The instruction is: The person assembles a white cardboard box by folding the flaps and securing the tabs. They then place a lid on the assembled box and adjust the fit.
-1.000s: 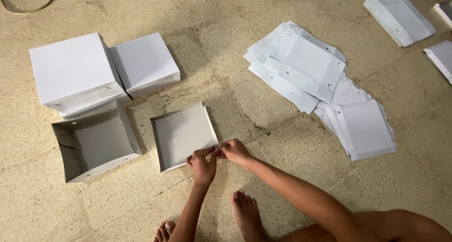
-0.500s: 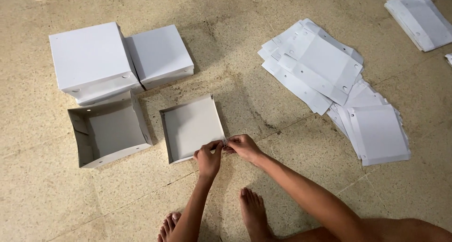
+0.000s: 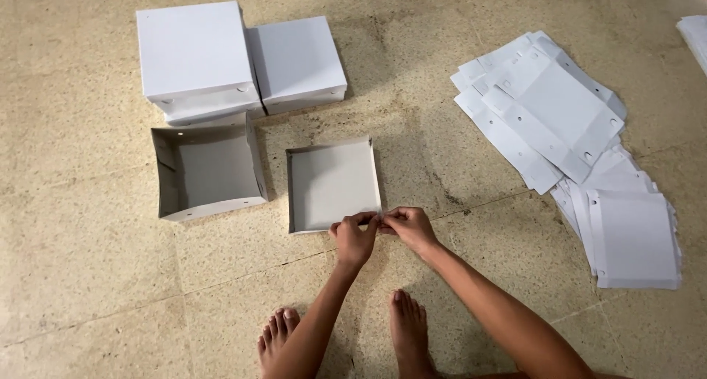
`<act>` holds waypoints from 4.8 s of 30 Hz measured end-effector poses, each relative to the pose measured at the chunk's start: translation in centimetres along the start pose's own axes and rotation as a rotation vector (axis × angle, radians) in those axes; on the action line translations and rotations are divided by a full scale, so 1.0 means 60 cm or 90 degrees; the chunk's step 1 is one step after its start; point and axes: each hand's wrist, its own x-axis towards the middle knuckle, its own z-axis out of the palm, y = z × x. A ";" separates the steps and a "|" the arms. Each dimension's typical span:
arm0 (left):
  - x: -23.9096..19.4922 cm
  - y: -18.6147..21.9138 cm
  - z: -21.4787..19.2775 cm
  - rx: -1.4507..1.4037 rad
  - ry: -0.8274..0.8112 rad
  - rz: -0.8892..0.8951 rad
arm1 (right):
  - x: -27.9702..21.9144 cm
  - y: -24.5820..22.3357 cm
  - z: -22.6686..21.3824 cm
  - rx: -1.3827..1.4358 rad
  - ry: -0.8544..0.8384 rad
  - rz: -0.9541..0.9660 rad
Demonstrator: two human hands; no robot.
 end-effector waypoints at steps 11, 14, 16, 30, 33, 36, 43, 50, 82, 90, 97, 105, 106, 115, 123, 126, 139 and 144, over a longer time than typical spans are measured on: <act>0.002 0.002 0.007 -0.014 -0.008 -0.012 | -0.001 -0.025 0.004 -0.066 -0.009 0.037; 0.001 -0.001 0.008 -0.009 -0.008 -0.014 | -0.014 -0.041 0.012 -0.081 -0.006 0.038; -0.002 -0.003 0.008 -0.008 -0.012 -0.013 | -0.017 -0.041 0.011 -0.092 -0.012 0.032; -0.007 0.024 -0.019 -0.059 0.000 0.015 | -0.025 -0.037 0.017 -0.074 -0.072 -0.006; 0.001 0.021 -0.014 -0.031 -0.001 0.006 | -0.015 -0.025 0.014 -0.013 -0.071 -0.002; 0.000 0.018 -0.015 -0.053 -0.006 0.015 | -0.020 -0.023 0.010 -0.022 -0.056 -0.008; 0.002 0.008 -0.012 -0.068 0.000 0.038 | -0.035 -0.042 0.016 -0.117 -0.024 -0.040; 0.005 0.007 -0.012 -0.079 -0.013 0.028 | -0.045 -0.039 0.024 -0.161 0.028 -0.085; 0.015 0.032 -0.048 -0.064 -0.090 -0.067 | -0.076 0.066 0.061 -0.078 0.089 -0.379; 0.017 -0.052 0.061 0.013 0.008 0.106 | -0.065 0.117 0.057 -0.001 0.174 -0.362; -0.030 -0.037 0.022 0.083 0.008 0.332 | -0.068 0.145 0.046 0.013 0.217 -0.338; -0.031 -0.095 0.024 0.394 0.116 0.496 | -0.042 0.138 0.018 -0.201 0.205 -0.336; -0.030 -0.103 0.014 0.395 0.116 0.497 | -0.028 0.143 0.008 -0.200 0.206 -0.337; 0.000 -0.161 -0.072 0.502 0.148 0.278 | 0.052 0.145 -0.043 -0.333 0.289 -0.446; 0.000 -0.203 -0.079 0.454 0.297 0.361 | 0.039 0.154 -0.023 -0.375 0.250 -0.533; -0.003 -0.202 -0.085 0.403 0.308 0.322 | -0.001 0.095 0.005 -0.488 0.174 -0.524; -0.002 -0.200 -0.081 0.418 0.324 0.222 | 0.050 0.109 -0.022 -0.754 0.147 -0.477; -0.002 -0.199 -0.081 0.436 0.336 0.230 | 0.057 0.116 -0.026 -0.788 0.175 -0.517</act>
